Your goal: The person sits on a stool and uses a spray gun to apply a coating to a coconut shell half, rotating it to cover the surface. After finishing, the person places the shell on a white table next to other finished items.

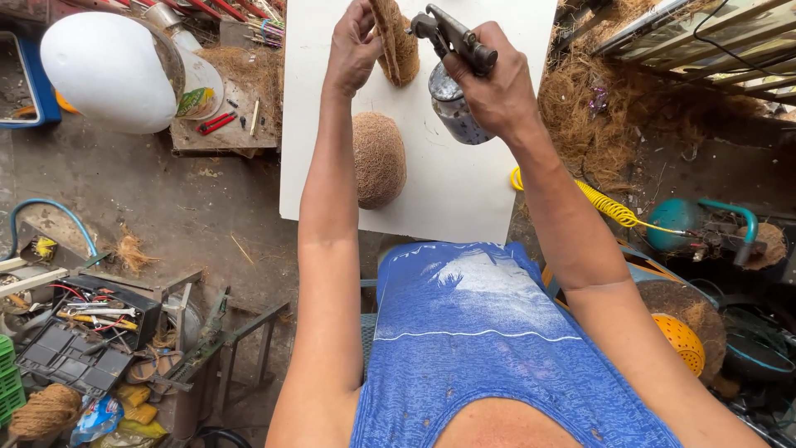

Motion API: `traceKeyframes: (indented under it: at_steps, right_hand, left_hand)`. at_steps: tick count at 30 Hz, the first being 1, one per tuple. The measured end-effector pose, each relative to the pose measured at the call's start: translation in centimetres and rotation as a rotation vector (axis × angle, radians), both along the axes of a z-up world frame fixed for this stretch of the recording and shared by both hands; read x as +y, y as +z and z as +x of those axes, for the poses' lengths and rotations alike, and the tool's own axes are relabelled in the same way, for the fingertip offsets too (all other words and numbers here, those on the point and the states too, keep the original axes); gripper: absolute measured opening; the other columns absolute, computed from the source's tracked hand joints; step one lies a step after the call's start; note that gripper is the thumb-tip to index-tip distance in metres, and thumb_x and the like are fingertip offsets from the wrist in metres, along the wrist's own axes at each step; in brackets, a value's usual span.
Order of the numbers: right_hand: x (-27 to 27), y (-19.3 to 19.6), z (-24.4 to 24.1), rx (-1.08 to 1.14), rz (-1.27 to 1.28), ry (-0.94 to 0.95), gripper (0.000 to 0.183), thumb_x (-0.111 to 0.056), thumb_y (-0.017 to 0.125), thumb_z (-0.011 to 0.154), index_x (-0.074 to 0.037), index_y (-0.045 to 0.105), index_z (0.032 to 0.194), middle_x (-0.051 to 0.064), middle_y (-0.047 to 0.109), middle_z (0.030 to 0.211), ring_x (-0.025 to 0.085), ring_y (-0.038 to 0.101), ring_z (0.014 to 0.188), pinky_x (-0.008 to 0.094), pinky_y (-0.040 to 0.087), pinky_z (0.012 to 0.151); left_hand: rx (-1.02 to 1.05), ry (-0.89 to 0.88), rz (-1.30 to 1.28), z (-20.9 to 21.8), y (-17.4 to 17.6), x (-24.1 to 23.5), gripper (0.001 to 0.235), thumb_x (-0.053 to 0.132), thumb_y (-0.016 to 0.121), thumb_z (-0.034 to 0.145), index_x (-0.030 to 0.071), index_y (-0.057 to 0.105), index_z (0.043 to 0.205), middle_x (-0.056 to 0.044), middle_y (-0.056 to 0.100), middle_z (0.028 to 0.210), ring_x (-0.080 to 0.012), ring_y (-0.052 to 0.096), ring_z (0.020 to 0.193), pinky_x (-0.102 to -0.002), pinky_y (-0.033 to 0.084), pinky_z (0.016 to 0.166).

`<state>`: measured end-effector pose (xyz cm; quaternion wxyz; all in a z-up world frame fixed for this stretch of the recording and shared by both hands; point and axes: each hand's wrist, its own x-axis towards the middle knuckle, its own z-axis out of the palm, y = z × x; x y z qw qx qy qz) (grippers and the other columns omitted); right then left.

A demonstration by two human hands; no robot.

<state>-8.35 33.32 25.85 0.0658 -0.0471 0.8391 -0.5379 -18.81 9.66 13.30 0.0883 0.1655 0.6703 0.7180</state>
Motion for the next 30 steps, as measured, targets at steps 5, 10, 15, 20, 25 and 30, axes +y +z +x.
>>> traceKeyframes:
  at_steps: [5,10,15,20,25,30]
  right_hand:
    - [0.3,0.7,-0.2,-0.006,0.025,-0.014,0.052,-0.062,0.055,0.098,-0.011,0.041,0.099,-0.001,0.051,0.072,0.013,0.058,0.055,0.029,0.051,0.045]
    - [0.6,0.0,-0.1,-0.004,0.076,-0.04,0.057,-0.068,0.052,0.095,-0.012,0.042,0.1,-0.002,0.047,0.07,0.012,0.051,0.055,0.029,0.044,0.045]
    - [0.3,0.3,0.0,0.01,0.027,-0.035,0.051,-0.059,0.059,0.098,-0.011,0.044,0.101,-0.002,0.049,0.07,0.013,0.051,0.057,0.03,0.042,0.047]
    - [0.4,0.3,0.0,0.048,0.055,-0.074,0.046,-0.057,0.057,0.1,-0.012,0.045,0.101,-0.001,0.053,0.074,0.013,0.049,0.061,0.03,0.04,0.05]
    - [0.9,1.2,0.6,-0.044,0.121,-0.088,0.029,-0.038,0.059,0.105,-0.012,0.046,0.105,0.002,0.052,0.074,0.015,0.048,0.061,0.032,0.041,0.05]
    - [1.5,2.0,1.3,-0.086,0.141,-0.105,0.023,-0.033,0.057,0.104,-0.015,0.043,0.105,0.005,0.06,0.087,0.018,0.06,0.072,0.034,0.053,0.061]
  left_hand:
    - [-0.016,0.015,0.045,-0.1,-1.1,-0.1,0.054,-0.021,0.048,0.089,0.008,0.041,0.134,-0.019,0.07,0.122,-0.0318,0.065,0.121,-0.049,0.044,0.113]
    - [-0.012,0.12,-0.079,1.1,0.8,1.0,0.046,-0.013,0.062,0.083,0.012,0.048,0.119,-0.013,0.069,0.114,-0.0245,0.065,0.109,-0.037,0.053,0.095]
    - [0.112,0.402,-0.365,1.8,1.2,2.9,0.046,0.03,0.09,0.071,0.016,0.057,0.101,-0.004,0.068,0.099,-0.0193,0.067,0.088,-0.033,0.056,0.073]
    - [0.2,0.522,-0.479,0.8,-3.0,2.5,0.059,0.028,0.09,0.073,0.004,0.057,0.116,-0.011,0.075,0.1,-0.0259,0.075,0.089,-0.035,0.066,0.077]
    - [-0.151,0.301,-0.12,0.1,-5.8,2.3,0.068,0.025,0.09,0.078,0.009,0.053,0.133,-0.016,0.061,0.135,-0.0406,0.057,0.126,-0.051,0.053,0.103]
    - [-0.277,0.135,-0.033,0.3,-3.9,2.2,0.069,0.022,0.083,0.085,0.01,0.046,0.142,-0.011,0.057,0.143,-0.0312,0.062,0.126,-0.047,0.05,0.109]
